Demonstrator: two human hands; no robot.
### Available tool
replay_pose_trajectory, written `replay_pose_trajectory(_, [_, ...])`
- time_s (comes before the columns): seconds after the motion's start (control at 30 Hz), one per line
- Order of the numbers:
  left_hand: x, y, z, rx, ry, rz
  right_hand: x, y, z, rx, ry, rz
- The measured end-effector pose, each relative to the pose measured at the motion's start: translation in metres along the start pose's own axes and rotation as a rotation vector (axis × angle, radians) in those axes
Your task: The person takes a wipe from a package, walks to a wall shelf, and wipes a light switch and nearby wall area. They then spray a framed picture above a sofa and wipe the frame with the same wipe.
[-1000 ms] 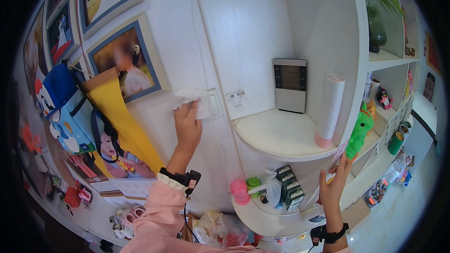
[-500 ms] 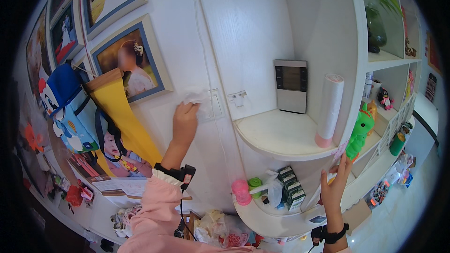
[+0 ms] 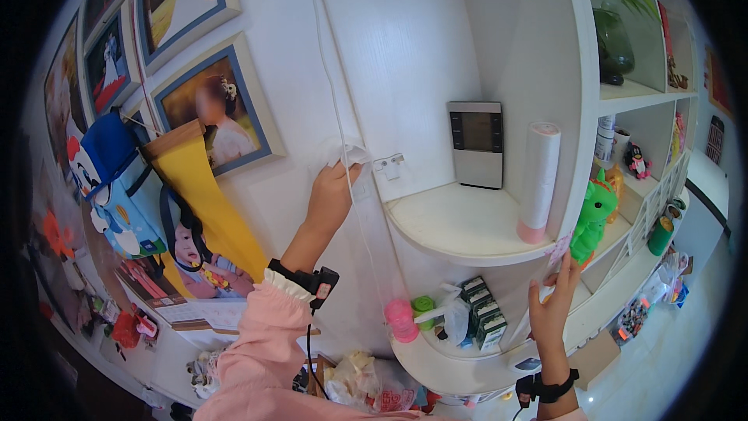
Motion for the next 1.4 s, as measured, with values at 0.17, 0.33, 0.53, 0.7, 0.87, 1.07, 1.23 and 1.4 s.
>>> replay_pose_trajectory(0.17, [-0.004, -0.006, 0.004, 0.039, 0.112, 0.094, 0.0, 0.0, 0.0, -0.029, 0.008, 0.004])
replay_pose_trajectory(0.33, [0.024, -0.026, 0.021, 0.126, 0.163, 0.068, 0.001, 0.001, 0.0, -0.032, 0.011, 0.026])
replay_pose_trajectory(0.53, [0.039, -0.028, 0.015, 0.09, 0.089, -0.078, 0.001, 0.001, 0.0, -0.012, 0.008, 0.015])
replay_pose_trajectory(0.7, [-0.001, -0.004, 0.01, 0.091, 0.042, 0.076, 0.0, 0.0, -0.001, -0.034, 0.004, 0.004])
replay_pose_trajectory(0.87, [-0.004, -0.006, 0.003, 0.01, 0.099, 0.08, 0.0, 0.0, -0.003, -0.031, 0.008, 0.007])
replay_pose_trajectory(1.07, [0.033, -0.036, 0.023, 0.102, 0.168, 0.05, 0.0, 0.0, -0.002, -0.015, 0.016, 0.014])
replay_pose_trajectory(1.23, [0.059, -0.055, 0.03, 0.221, 0.174, -0.1, 0.001, 0.0, 0.001, -0.003, 0.008, -0.001])
replay_pose_trajectory(1.4, [0.033, -0.041, 0.016, 0.112, 0.054, -0.05, 0.001, 0.001, 0.0, -0.014, 0.013, -0.005])
Point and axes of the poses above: each hand's wrist, its own y-axis towards the middle knuckle, its own x-axis out of the back of the hand, z = x × y, the point moved 10 cm from there along y, towards the middle knuckle, and after that the axes turned 15 degrees about -y, right-handed, at the moved point
